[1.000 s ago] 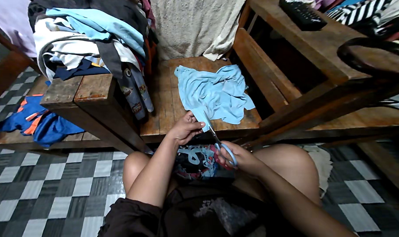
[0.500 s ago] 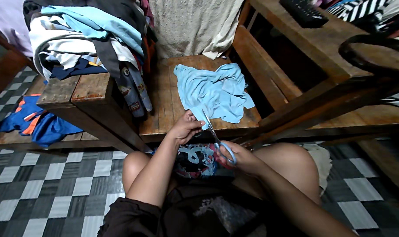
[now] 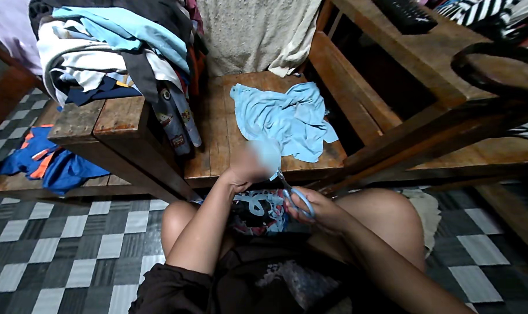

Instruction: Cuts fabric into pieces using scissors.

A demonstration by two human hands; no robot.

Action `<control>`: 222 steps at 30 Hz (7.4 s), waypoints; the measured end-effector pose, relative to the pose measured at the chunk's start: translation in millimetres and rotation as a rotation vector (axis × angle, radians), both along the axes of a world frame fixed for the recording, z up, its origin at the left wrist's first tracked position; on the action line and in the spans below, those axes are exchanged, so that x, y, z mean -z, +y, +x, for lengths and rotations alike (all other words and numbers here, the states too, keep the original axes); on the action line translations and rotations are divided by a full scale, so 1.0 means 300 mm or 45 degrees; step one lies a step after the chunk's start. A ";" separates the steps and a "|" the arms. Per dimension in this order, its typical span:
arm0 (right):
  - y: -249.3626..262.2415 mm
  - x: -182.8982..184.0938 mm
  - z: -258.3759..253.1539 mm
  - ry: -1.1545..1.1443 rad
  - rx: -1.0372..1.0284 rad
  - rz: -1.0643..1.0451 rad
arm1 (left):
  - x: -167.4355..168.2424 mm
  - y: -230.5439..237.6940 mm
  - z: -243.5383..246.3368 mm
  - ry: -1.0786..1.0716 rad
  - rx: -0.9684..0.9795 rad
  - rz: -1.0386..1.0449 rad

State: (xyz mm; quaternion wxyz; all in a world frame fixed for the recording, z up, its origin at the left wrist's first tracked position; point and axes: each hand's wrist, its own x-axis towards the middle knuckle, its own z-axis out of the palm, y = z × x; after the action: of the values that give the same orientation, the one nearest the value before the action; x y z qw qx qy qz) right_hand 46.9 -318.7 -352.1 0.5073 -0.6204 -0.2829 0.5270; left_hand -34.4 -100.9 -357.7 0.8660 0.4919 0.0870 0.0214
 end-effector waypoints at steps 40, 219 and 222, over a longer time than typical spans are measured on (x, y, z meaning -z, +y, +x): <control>0.028 0.000 -0.027 0.080 0.089 -0.014 | -0.016 -0.007 -0.012 0.071 0.217 0.173; 0.161 0.006 -0.004 0.255 0.274 -0.068 | 0.065 0.041 0.102 0.084 -0.354 -0.281; 0.159 0.001 -0.008 0.221 0.283 -0.082 | 0.064 0.039 0.104 0.088 -0.361 -0.277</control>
State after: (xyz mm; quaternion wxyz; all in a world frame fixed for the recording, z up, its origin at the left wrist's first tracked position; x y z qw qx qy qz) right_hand 44.6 -270.9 -352.5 0.5649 -0.6160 -0.1502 0.5281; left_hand -3.3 -89.2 -376.8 0.8989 0.3785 0.1870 0.1168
